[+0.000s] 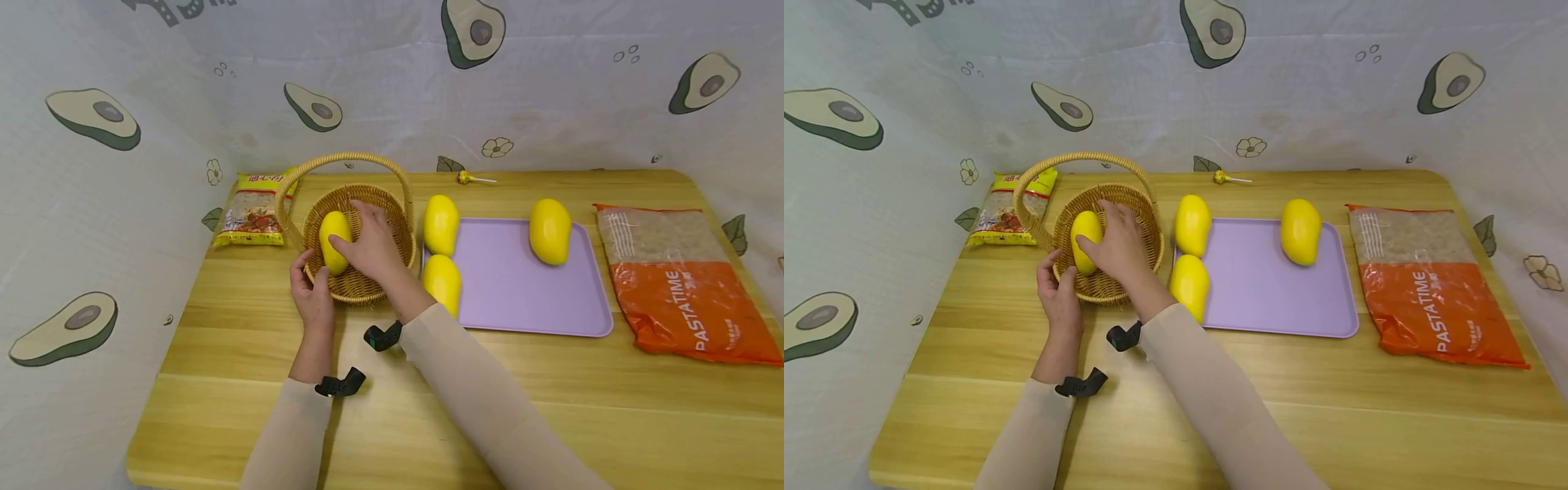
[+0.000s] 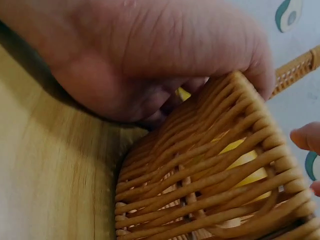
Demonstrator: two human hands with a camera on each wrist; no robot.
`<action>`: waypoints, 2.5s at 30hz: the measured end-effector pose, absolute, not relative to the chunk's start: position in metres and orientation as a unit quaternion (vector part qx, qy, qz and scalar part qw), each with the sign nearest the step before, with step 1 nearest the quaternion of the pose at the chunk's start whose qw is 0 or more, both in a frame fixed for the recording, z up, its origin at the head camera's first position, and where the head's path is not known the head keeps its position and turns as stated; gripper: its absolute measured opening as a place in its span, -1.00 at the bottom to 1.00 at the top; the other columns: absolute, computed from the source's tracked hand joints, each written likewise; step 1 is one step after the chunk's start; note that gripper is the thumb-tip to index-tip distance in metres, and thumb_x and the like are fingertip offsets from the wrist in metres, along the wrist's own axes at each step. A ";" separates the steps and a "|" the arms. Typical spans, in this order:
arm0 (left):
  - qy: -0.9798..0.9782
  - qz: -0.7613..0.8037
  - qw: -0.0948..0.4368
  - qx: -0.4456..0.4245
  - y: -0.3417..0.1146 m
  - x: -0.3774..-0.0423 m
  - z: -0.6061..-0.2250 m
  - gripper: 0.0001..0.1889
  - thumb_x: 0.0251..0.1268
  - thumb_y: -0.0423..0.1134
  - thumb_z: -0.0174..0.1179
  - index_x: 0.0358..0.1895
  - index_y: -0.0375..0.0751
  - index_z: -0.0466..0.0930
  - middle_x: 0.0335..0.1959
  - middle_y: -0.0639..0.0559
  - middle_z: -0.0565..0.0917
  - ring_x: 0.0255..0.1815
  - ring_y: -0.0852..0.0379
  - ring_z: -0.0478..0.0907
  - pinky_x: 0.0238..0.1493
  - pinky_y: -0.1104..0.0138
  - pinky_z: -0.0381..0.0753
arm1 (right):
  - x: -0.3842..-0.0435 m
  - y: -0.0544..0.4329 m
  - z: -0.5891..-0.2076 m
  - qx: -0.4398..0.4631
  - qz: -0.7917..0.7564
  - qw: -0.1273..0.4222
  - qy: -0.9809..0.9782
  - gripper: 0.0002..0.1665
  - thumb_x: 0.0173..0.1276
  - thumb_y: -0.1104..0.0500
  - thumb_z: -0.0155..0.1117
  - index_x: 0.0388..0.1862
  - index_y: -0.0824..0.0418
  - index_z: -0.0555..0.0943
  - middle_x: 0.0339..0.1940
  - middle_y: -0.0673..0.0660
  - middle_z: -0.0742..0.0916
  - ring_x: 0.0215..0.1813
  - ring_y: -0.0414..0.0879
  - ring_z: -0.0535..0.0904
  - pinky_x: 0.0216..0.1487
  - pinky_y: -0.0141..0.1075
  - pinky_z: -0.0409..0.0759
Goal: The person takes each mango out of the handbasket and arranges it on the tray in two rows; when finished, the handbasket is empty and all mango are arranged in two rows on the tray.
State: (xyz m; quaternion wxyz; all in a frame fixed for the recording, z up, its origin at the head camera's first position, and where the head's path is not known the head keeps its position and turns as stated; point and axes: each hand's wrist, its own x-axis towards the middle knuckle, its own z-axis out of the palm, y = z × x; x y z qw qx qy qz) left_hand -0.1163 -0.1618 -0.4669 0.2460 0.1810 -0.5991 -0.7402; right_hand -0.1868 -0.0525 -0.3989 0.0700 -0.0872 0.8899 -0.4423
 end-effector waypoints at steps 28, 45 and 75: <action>-0.603 -0.734 0.262 0.167 -0.162 -0.118 -0.467 -0.60 0.31 -0.50 0.05 0.22 -0.38 0.45 0.38 -0.15 0.44 0.53 0.10 0.27 0.55 0.19 0.22 | -0.205 -0.064 -0.414 -0.093 -0.384 0.107 0.913 0.07 0.27 -0.28 0.41 0.66 -0.11 0.15 0.60 0.24 0.28 0.46 0.17 0.42 0.34 0.02 0.53; -0.604 -0.734 0.257 0.177 -0.162 -0.118 -0.469 -0.58 0.28 -0.48 0.05 0.23 -0.38 0.44 0.36 -0.09 0.46 0.51 0.13 0.30 0.53 0.23 0.25 | -0.204 -0.064 -0.415 -0.096 -0.368 0.112 0.918 -0.01 0.31 -0.24 0.40 0.61 0.01 0.25 0.55 0.25 0.36 0.35 0.13 0.50 0.24 -0.06 0.60; -0.601 -0.741 0.245 0.173 -0.162 -0.116 -0.469 -0.58 0.33 -0.47 0.04 0.26 -0.40 0.40 0.38 -0.07 0.42 0.52 0.11 0.29 0.54 0.18 0.24 | -0.204 -0.063 -0.411 -0.098 -0.424 0.078 0.897 -0.06 0.33 -0.11 0.41 0.61 -0.01 0.24 0.47 0.22 0.46 0.19 0.06 0.56 0.09 -0.10 0.65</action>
